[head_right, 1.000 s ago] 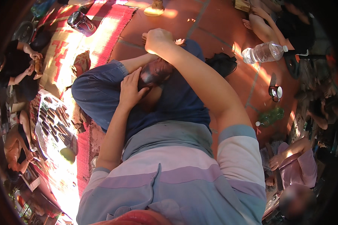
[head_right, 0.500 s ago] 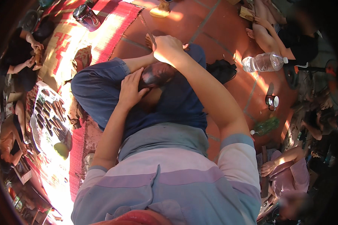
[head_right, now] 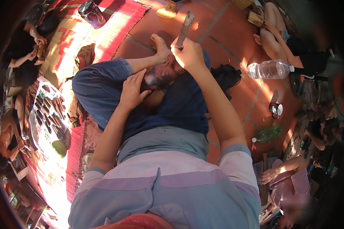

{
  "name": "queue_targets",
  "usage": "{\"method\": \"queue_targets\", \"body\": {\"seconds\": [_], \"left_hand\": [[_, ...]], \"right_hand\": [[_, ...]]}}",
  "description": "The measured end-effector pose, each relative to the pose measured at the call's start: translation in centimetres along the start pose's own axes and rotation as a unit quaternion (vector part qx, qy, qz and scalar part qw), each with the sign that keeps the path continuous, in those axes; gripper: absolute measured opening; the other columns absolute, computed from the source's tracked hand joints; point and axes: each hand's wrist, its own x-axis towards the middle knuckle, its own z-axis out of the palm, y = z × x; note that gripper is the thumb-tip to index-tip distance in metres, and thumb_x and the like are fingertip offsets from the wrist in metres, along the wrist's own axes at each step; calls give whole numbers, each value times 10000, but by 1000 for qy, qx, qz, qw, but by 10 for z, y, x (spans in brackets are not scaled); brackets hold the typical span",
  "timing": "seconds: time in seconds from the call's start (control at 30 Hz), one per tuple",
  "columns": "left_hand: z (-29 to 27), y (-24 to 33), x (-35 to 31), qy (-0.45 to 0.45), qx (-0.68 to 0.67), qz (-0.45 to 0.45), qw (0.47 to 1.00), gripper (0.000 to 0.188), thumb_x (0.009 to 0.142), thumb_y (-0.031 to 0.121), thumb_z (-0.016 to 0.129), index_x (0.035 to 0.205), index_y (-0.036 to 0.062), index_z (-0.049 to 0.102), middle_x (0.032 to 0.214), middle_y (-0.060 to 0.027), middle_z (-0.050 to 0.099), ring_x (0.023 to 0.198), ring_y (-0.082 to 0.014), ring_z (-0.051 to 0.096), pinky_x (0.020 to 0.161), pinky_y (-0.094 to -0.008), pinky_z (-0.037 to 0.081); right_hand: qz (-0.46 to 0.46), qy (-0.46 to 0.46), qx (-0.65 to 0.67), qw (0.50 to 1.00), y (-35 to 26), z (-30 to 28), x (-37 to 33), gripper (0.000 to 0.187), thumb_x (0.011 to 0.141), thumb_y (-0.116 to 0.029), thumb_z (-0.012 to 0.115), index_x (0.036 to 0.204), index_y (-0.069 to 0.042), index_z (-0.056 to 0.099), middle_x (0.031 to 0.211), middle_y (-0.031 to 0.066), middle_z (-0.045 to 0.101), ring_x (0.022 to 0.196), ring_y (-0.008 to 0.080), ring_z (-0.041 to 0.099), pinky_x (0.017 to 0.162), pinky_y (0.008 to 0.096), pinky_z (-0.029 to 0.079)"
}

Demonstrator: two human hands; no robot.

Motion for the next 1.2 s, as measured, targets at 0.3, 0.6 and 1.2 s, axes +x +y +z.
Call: {"method": "queue_targets", "body": {"seconds": [0.3,0.6,1.2], "left_hand": [[-1,1,1,-10,3,-2,1000,867,682,207,798,1432,108,374,1348,-96,491,1213,-286,466,1012,-407,358],[-2,2,2,-12,13,-1,1000,880,679,215,803,1435,111,365,1345,-97,494,1216,-292,464,1011,-417,363],[1,1,2,-3,22,3,1000,869,680,234,799,1429,105,378,1338,-106,504,1203,-306,474,1012,-418,362]], "right_hand": [[-26,81,93,992,35,6,-21,125,834,-119,728,901,-25,679,838,72,706,762,100,663,664,266,515],[20,14,167,986,41,-3,-20,152,814,-82,719,948,-18,686,891,40,704,874,85,629,785,263,490],[-35,-59,134,989,33,-16,-11,160,797,-110,725,911,-7,682,893,66,704,838,128,660,760,275,516]]}}
